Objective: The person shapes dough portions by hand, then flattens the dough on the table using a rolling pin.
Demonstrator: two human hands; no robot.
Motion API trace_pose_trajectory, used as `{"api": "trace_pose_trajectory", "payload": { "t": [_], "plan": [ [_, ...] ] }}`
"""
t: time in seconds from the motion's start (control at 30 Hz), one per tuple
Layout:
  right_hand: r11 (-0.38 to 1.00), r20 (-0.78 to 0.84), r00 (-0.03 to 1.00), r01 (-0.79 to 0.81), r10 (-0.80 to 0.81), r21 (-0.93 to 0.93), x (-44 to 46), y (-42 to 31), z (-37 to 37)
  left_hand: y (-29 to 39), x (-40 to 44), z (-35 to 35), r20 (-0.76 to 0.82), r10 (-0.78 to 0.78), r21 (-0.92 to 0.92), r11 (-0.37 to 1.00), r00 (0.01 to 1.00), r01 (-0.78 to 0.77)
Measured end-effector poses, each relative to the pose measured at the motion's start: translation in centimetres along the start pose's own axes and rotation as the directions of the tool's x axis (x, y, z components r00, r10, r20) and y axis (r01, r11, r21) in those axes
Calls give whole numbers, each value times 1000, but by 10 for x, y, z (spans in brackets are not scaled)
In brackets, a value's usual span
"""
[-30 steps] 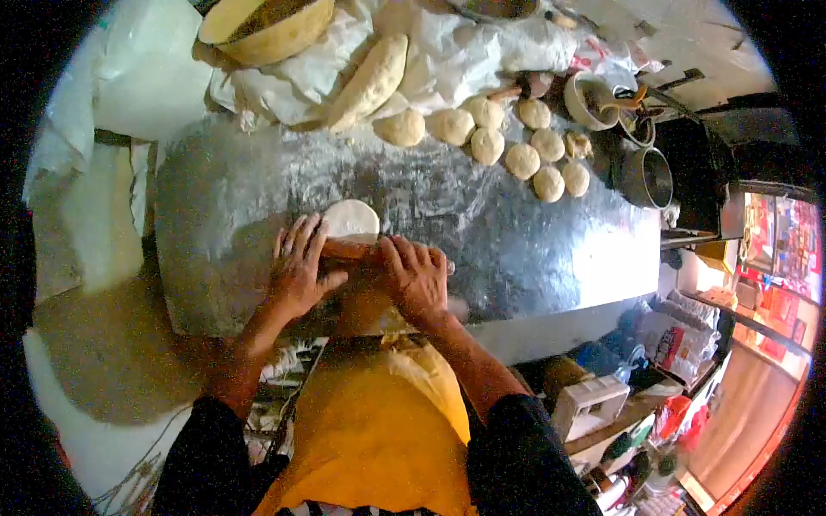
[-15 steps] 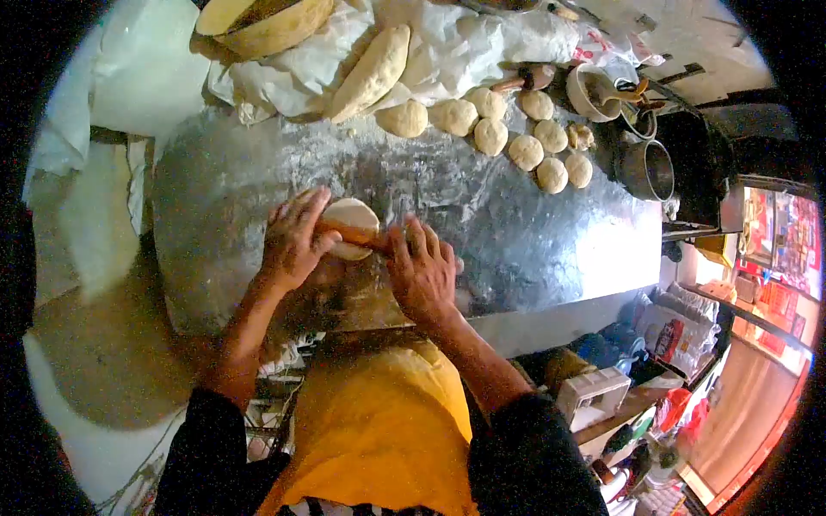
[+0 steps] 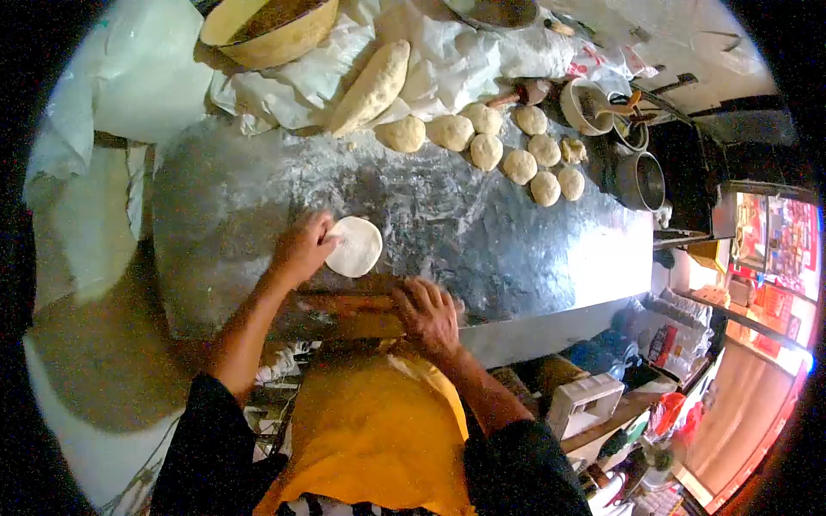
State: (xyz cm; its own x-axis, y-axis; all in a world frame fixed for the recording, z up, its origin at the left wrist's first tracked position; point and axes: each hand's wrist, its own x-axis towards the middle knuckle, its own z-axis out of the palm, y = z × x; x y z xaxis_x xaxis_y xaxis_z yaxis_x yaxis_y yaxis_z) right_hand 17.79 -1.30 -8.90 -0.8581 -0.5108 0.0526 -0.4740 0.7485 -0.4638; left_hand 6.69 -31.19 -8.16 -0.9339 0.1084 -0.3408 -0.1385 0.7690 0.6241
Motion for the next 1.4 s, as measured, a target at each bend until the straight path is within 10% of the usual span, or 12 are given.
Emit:
{"api": "trace_pose_trajectory", "payload": {
  "t": [0.17,0.23,0.3,0.37,0.63,0.73,0.9,0.97,1.1,1.23,1.33,1.4],
  "plan": [
    [986,345,931,-151,118,71,49,-13,-29,-16,-25,-6,-112,28,-18,999,993,-30],
    [994,13,995,-100,101,-35,78,-13,-21,-17,-25,-4,-111,44,-13,999,993,-46],
    [989,22,992,-118,120,-86,70,-22,-1,-18,-42,2,-79,381,468,830,921,-303],
    [982,-30,994,-107,104,-154,54,-23,28,-30,-54,10,10,314,508,816,949,-275],
    [999,125,992,-33,33,-5,92,24,-4,4,34,-1,-159,368,82,930,916,-359],
    [999,43,998,48,-48,5,22,7,3,8,4,-4,9,-73,64,995,997,72],
    [999,214,977,3,-10,33,52,-4,-25,-24,-21,8,-74,-96,-95,991,993,89],
    [997,162,984,-80,75,22,93,-8,-40,-10,-19,-2,-278,98,-42,993,956,-114],
    [987,2,1000,-4,5,-161,58,-7,13,1,-60,13,-170,317,507,840,933,-193],
    [998,28,998,-48,49,-33,74,-5,2,23,-64,14,-51,12,418,909,999,10],
    [998,51,998,35,-32,-48,85,15,-1,2,-31,51,-300,-239,-186,964,924,189],
    [993,15,995,98,-97,-64,78,27,-5,-7,-26,48,-140,-382,-212,913,914,349]
  ]
}}
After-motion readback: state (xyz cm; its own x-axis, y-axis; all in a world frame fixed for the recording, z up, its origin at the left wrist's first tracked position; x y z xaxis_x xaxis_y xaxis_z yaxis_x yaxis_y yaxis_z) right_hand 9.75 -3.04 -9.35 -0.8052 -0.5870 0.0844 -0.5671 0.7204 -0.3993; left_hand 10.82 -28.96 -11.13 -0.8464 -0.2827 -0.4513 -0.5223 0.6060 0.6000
